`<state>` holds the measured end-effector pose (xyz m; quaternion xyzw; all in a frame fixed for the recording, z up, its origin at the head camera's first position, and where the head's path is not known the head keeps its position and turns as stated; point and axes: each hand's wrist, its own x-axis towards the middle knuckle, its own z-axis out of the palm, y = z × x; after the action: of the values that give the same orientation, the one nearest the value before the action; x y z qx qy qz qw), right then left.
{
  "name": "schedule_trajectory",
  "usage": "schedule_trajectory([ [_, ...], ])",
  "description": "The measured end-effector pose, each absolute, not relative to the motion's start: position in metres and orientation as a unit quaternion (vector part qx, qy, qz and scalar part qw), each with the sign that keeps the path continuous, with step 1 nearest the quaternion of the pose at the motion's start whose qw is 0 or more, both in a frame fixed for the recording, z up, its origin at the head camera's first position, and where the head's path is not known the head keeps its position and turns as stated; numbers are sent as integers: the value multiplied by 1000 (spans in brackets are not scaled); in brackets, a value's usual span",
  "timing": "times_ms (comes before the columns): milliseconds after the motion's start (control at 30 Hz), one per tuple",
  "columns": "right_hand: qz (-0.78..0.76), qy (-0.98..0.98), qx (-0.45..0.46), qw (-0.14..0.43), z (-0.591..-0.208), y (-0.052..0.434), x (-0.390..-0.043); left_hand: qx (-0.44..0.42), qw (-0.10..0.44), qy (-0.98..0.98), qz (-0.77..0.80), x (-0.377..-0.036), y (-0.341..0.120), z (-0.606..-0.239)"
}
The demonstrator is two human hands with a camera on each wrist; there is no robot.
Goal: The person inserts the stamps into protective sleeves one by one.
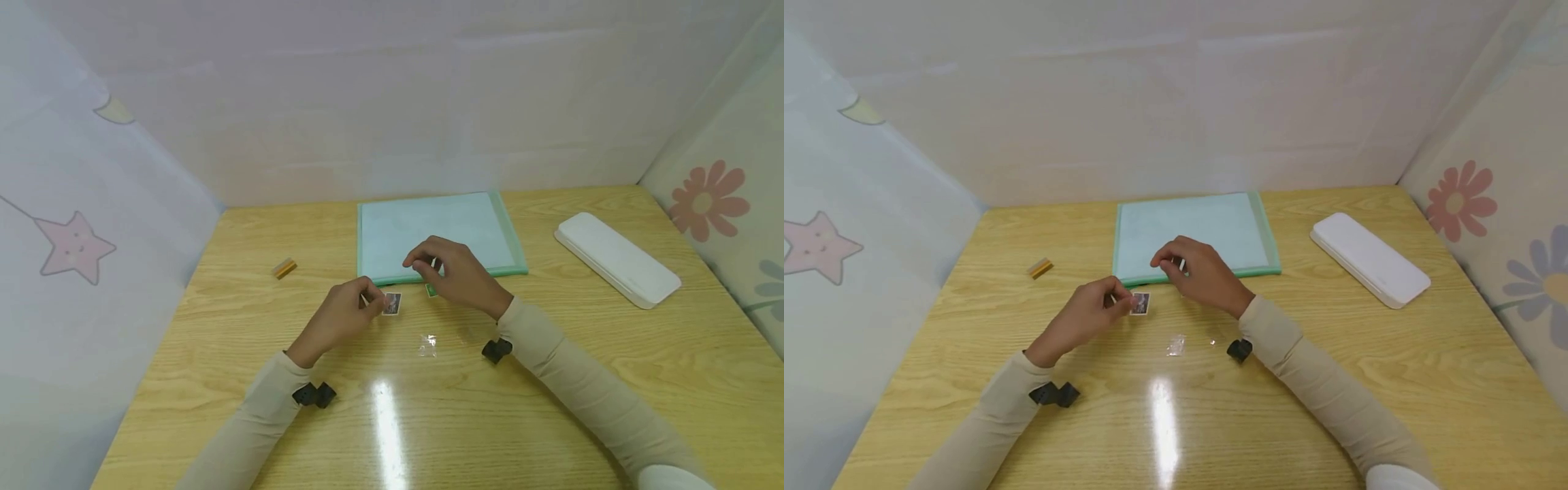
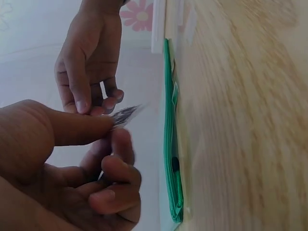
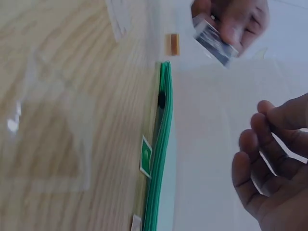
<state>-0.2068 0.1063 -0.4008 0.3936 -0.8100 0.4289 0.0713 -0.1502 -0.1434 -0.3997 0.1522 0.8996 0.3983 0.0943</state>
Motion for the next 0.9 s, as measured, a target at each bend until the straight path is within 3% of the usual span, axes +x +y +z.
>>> schedule_trajectory([
  [467,236,-909,339,-54,-419,119,-216,147,148,938,276,-150,-148,-415],
  [767,186,-909,372,-32,-423,124,-219,137,136,955,226,-152,-146,-420],
  [900,176,-909,377,-33,-425,124,-220,206,101,947,226,-150,-139,-418],
])
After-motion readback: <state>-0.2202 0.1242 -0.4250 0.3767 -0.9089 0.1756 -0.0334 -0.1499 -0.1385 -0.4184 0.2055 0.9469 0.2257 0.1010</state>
